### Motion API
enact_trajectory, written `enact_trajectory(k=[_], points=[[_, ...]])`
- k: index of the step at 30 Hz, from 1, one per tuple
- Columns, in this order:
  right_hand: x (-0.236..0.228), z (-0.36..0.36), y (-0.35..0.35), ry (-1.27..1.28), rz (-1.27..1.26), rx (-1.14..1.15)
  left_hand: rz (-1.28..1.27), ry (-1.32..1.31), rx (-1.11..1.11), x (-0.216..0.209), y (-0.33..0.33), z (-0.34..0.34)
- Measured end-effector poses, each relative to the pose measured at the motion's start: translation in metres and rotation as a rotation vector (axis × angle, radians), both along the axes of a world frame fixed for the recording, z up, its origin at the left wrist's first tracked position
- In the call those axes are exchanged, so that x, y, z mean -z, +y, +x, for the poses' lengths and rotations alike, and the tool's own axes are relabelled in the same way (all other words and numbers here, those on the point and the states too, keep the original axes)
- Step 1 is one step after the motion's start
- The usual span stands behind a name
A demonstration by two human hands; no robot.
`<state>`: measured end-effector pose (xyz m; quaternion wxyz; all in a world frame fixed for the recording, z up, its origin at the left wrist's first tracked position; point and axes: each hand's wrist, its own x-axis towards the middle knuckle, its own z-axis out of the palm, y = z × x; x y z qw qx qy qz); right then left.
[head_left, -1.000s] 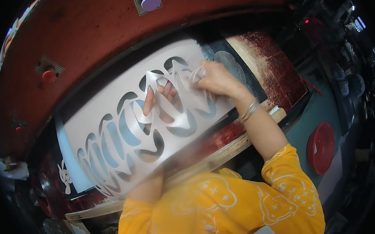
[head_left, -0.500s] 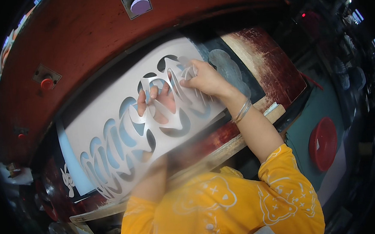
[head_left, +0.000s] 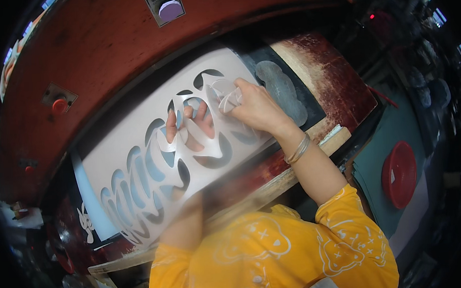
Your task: The person places a large white sheet onto a red cutting machine, presses it with a gray tool, and removes cut-out shapes. The person repeats this process multiple times, handling the sheet and cutouts by hand.
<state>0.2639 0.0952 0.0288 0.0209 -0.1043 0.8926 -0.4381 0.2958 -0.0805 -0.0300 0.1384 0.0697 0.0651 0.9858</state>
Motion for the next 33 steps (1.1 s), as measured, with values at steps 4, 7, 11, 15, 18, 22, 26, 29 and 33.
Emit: enact_trajectory(k=[4,7,11,15,18,22,26,29,33], points=[[-0.012,0.007,-0.003,0.140,-0.010,-0.013,-0.010,-0.172,-0.013,-0.008,0.000,0.011],[-0.022,0.040,0.001,0.333,-0.070,-0.295,-0.128,-0.312,-0.062,-0.017,0.002,0.019],[-0.014,0.090,-0.005,0.335,0.213,-0.453,-0.273,-0.312,-0.096,-0.028,0.000,0.021],[-0.015,0.072,-0.014,0.575,0.114,-0.404,-0.280,-0.312,-0.036,-0.035,-0.005,0.022],[-0.039,0.046,-0.018,0.632,-0.225,-0.399,-0.143,-0.206,-0.030,-0.035,-0.003,0.018],[-0.071,0.018,-0.042,0.386,-0.470,-0.457,0.215,0.191,0.072,-0.028,0.006,0.011],[-0.091,0.005,-0.059,0.089,-0.542,-0.433,0.212,-0.003,-0.008,-0.019,0.000,0.012],[-0.104,-0.001,-0.056,-0.027,-0.616,-0.513,0.186,-0.024,0.000,-0.009,-0.012,0.019],[-0.119,-0.005,-0.053,-0.005,-0.467,-0.542,0.046,-0.100,0.005,-0.001,-0.028,0.033]])
